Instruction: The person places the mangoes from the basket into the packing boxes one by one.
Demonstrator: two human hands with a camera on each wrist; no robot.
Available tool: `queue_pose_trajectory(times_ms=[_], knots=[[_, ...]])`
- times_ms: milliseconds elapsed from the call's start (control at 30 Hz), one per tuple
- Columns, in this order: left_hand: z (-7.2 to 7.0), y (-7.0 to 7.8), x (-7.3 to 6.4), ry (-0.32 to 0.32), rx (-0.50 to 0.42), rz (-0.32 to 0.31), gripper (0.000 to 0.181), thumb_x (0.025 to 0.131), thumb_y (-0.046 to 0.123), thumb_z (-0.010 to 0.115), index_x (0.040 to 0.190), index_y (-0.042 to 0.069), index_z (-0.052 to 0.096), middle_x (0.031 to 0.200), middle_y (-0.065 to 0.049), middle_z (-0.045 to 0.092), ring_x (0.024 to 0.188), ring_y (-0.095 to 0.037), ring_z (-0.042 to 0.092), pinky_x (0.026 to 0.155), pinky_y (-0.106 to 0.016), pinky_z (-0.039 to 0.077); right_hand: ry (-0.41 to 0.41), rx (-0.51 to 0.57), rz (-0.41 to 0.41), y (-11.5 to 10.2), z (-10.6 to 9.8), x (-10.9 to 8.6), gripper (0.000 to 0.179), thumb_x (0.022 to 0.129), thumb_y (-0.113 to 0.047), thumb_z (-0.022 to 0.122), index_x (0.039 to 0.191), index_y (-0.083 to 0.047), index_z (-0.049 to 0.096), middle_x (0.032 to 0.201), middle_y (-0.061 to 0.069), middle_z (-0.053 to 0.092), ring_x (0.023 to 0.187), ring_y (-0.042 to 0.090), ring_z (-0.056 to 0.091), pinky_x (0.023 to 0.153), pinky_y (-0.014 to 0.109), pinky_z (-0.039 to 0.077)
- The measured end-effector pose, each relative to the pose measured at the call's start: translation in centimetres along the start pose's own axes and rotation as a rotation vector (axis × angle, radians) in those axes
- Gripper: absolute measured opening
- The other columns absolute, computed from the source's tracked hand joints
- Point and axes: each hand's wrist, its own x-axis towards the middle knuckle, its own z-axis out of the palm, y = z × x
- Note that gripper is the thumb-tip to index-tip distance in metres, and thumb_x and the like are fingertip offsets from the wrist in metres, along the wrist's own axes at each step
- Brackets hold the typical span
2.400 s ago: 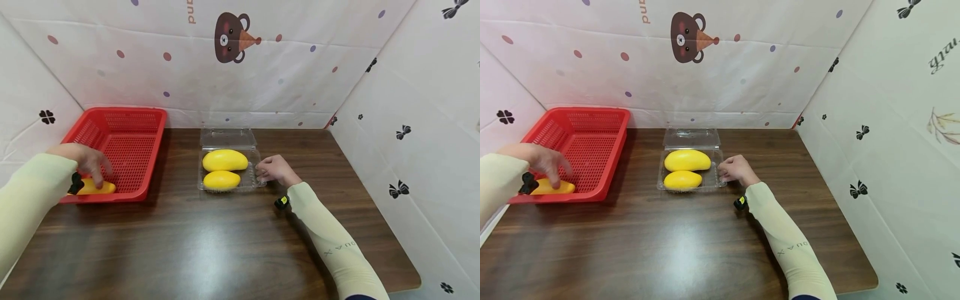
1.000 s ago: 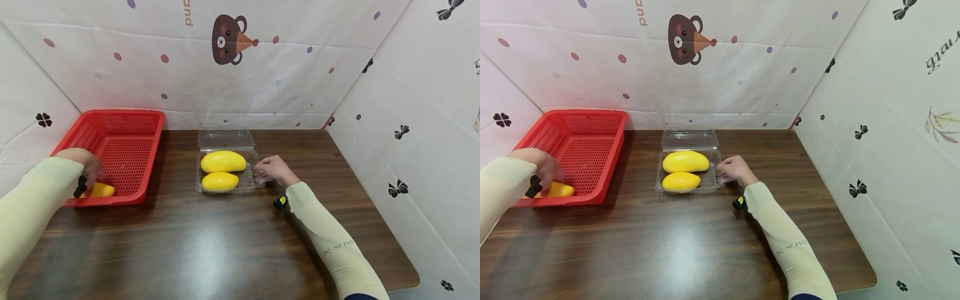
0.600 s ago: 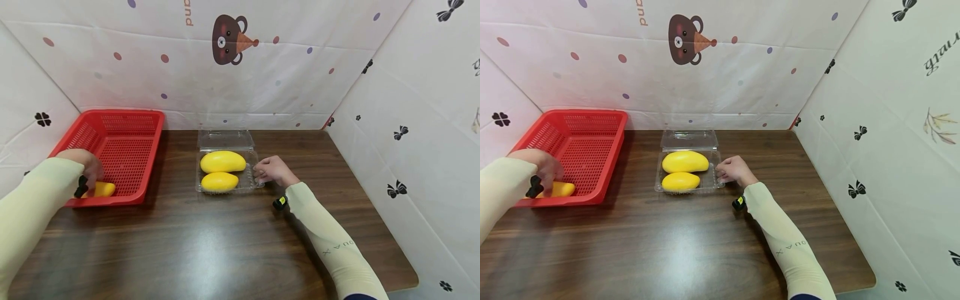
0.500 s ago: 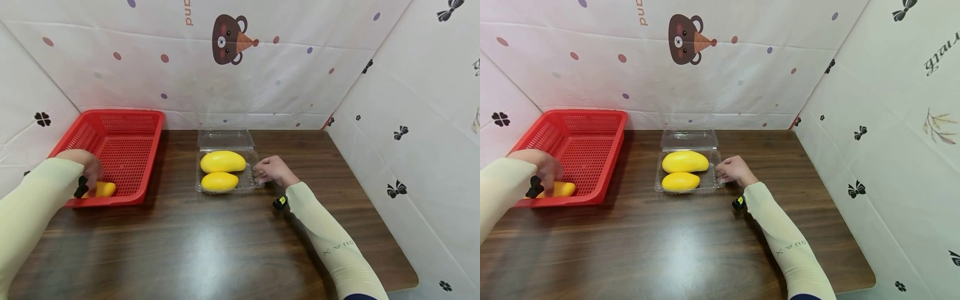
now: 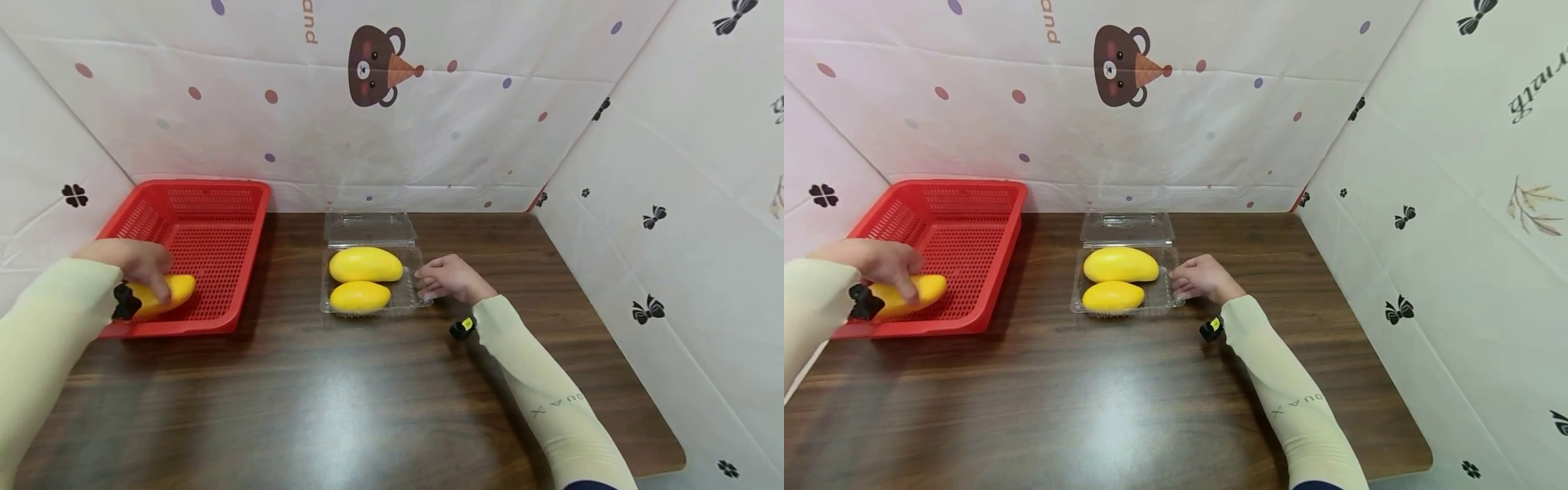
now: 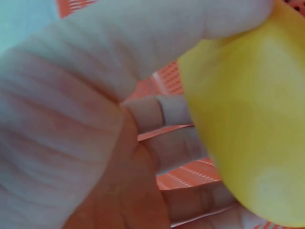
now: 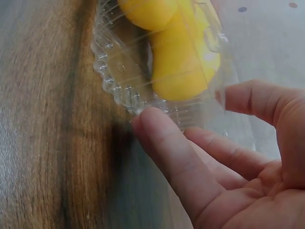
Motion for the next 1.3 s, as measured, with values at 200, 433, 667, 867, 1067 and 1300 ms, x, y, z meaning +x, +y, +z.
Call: queue_pose_trajectory(times_ms=[200,433,667,867,1067,1300], knots=[[-0.9,1.3,-1.3,0.227,0.014,0.032,0.053,0.077,0.037,0.087,0.09,0.003,0.049,0.08,-0.008,0.051,0.075,-0.023,0.049,0.061,-0.033,0.041,-0.063,0.033,-0.014,0.3,-0.6,-0.2,0.046,0.103,-0.015,0.061,0.142,0.008,0.053,0.13,0.028,0.066,0.108,0.03,0.074,0.088,0.037,0.062],[-2.7,4.1,-2.7,0.451,0.096,0.064,0.058,0.072,0.039,0.091,0.097,0.0,0.056,0.086,-0.013,0.057,0.079,-0.028,0.052,0.063,-0.037,0.044,-0.101,0.113,-0.001,0.5,-0.8,-0.2,0.05,0.1,-0.006,0.063,0.146,0.005,0.049,0.132,0.03,0.064,0.106,0.029,0.074,0.089,0.038,0.061],[-3.9,8.5,-3.4,0.519,0.083,0.146,0.064,0.078,0.039,0.087,0.127,0.005,0.064,0.104,-0.015,0.066,0.087,-0.027,0.059,0.066,-0.039,0.054,-0.115,0.15,0.002,0.5,-0.8,-0.5,0.049,0.102,-0.003,0.06,0.148,0.005,0.047,0.136,0.031,0.062,0.109,0.031,0.073,0.088,0.037,0.062],[-3.4,13.1,-3.1,0.52,0.028,0.203,0.063,0.075,0.036,0.088,0.126,0.008,0.064,0.104,-0.012,0.065,0.091,-0.027,0.059,0.069,-0.04,0.056,-0.09,0.167,0.015,0.6,-0.6,-0.5,0.049,0.1,-0.001,0.06,0.147,0.005,0.048,0.134,0.03,0.063,0.104,0.03,0.074,0.085,0.035,0.063],[-2.3,17.7,-1.9,0.543,0.002,0.267,0.059,0.075,0.037,0.087,0.121,0.008,0.065,0.102,-0.01,0.067,0.09,-0.027,0.06,0.071,-0.04,0.057,-0.077,0.165,0.02,0.5,-0.3,-0.4,0.048,0.1,-0.003,0.061,0.146,0.006,0.049,0.133,0.03,0.064,0.103,0.03,0.075,0.084,0.035,0.063],[-2.0,21.5,1.1,0.529,-0.06,0.32,0.052,0.08,0.041,0.081,0.116,0.006,0.065,0.1,-0.01,0.068,0.083,-0.024,0.063,0.072,-0.037,0.058,-0.062,0.15,0.019,0.5,-0.3,-0.5,0.045,0.101,-0.004,0.058,0.144,0.006,0.051,0.132,0.03,0.064,0.104,0.03,0.075,0.083,0.034,0.063]])
